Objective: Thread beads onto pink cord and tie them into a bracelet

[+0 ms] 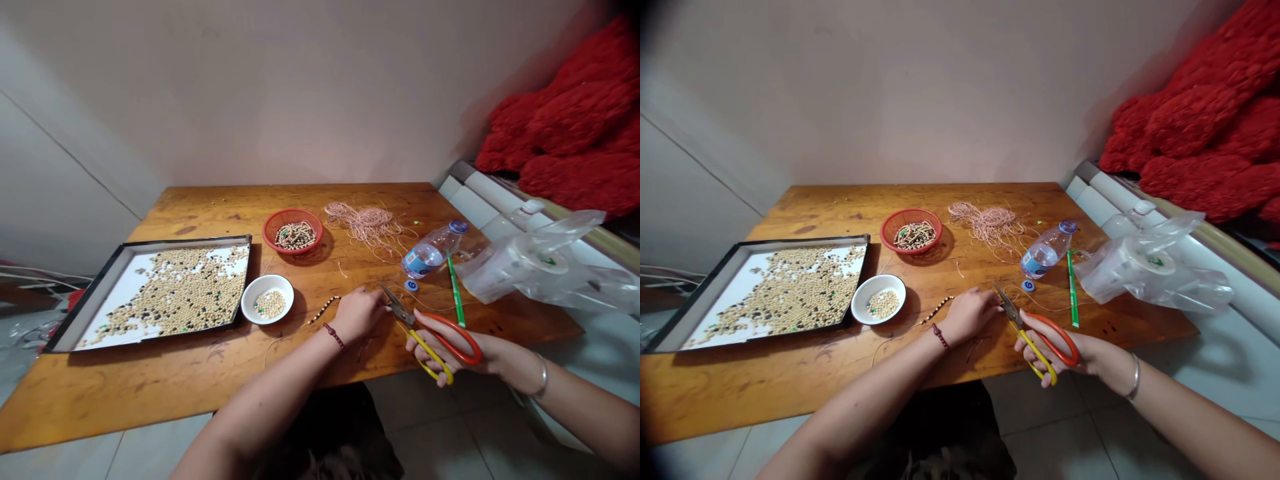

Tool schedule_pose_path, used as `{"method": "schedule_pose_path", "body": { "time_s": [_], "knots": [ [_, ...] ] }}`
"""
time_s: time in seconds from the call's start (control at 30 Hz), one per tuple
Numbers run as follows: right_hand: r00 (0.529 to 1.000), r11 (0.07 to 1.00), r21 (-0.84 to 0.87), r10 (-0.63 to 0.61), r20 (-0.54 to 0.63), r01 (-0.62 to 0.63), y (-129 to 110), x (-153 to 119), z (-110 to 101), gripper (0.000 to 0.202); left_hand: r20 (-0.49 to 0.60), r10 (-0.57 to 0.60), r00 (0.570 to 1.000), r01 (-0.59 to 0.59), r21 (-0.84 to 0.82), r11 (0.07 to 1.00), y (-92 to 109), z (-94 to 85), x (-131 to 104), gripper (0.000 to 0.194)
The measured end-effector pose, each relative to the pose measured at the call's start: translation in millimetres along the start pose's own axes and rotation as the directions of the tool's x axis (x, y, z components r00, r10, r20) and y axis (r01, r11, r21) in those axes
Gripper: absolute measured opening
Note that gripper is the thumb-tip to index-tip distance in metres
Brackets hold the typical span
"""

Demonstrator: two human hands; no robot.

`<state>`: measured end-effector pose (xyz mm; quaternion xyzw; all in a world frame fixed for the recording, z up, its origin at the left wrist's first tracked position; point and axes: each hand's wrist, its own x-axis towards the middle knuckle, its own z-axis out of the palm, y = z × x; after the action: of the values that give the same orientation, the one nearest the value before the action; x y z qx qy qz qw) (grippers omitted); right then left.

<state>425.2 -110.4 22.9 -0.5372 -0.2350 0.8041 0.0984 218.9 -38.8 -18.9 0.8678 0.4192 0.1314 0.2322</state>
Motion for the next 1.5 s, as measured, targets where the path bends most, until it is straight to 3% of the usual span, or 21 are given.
{"method": "schedule_pose_path", "body": {
  "time_s": [0.3,0.67,0.97,1.23,1.5],
  "knots": [
    [1.000,1.000,-0.011,-0.020,-0.012,0.020,0,-2,2,0.064,-0.063,0.026,0.998,-0.023,0.050,0.998,2,1.6,-2,0.032],
    [0.999,0.999,-0.025,-0.022,-0.026,0.022,0,-2,3,0.065,-0.012,0.043,0.999,-0.043,0.008,0.999,5,-2.1,-2,0.028],
    [0.999,0.999,-0.040,-0.026,-0.041,0.024,4,1,-3,0.066,-0.069,0.163,0.984,-0.158,0.063,0.985,6,0.9,-2,0.019],
    [0.999,1.000,-0.019,-0.008,-0.045,0.007,1,-1,2,0.066,-0.046,0.133,0.990,-0.131,0.041,0.991,5,1.0,-1,0.020],
    [0.998,0.998,-0.024,-0.052,-0.021,0.052,9,1,-8,0.060,-0.112,0.133,0.985,-0.129,0.041,0.991,3,4.7,0,0.019]
  ]
}}
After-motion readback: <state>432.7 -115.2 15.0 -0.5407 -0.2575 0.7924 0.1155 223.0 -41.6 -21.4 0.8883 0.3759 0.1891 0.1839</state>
